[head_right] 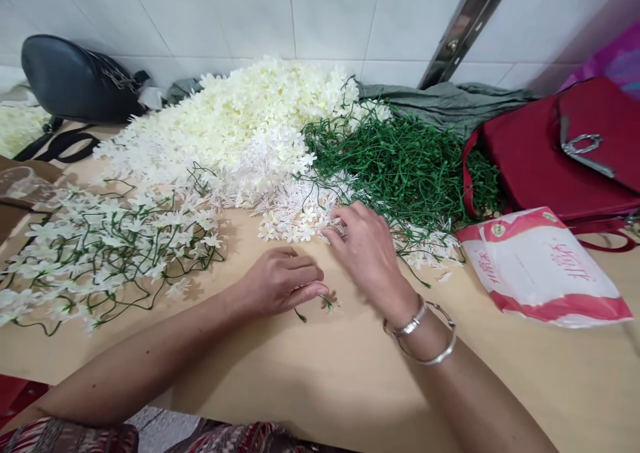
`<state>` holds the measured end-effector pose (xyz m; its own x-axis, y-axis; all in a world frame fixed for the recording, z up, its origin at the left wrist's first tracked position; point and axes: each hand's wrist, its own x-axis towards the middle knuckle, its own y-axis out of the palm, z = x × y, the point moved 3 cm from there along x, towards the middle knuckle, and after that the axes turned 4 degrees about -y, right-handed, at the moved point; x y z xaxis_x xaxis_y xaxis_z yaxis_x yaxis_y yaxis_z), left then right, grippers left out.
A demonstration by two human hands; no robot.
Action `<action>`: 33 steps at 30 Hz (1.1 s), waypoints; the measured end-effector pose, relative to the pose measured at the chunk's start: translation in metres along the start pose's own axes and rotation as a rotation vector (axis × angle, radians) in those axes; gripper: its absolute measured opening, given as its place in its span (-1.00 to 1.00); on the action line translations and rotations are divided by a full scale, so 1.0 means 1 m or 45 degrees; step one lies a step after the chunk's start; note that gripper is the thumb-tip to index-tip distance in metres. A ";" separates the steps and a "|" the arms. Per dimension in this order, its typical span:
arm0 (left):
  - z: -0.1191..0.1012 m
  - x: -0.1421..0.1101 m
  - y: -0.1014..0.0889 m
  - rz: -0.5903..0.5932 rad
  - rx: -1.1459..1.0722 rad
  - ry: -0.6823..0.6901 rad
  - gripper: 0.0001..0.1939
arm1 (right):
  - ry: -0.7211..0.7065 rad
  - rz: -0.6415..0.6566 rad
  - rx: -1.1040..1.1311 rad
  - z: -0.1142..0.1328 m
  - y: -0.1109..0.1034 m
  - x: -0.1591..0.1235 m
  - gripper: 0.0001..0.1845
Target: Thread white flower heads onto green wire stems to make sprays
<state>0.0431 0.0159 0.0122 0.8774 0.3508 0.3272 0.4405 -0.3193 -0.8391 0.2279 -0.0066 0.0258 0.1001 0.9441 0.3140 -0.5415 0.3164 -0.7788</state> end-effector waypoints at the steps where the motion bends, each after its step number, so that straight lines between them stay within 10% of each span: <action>1: 0.000 0.000 -0.003 -0.038 0.040 -0.001 -0.52 | -0.014 0.005 -0.059 0.002 0.005 0.003 -0.91; 9: 0.016 0.004 -0.011 -0.551 -0.036 -0.334 -0.72 | -0.029 -0.126 0.203 -0.002 -0.006 0.000 -0.88; 16: 0.024 0.006 -0.012 -0.627 -0.381 -0.478 -0.88 | -0.214 0.003 0.384 0.021 -0.010 -0.002 -0.87; 28: 0.037 0.004 -0.009 -0.756 -0.827 -0.776 -0.74 | -0.099 0.285 -0.400 0.014 0.017 -0.015 -0.80; 33: 0.039 0.004 -0.003 -0.761 -1.078 -0.836 -0.63 | -0.070 0.011 0.116 0.009 0.002 -0.009 -0.83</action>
<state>0.0379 0.0530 -0.0006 0.3404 0.9371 0.0770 0.9400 -0.3410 -0.0050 0.2184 -0.0149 0.0260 0.0507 0.9394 0.3390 -0.6158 0.2967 -0.7299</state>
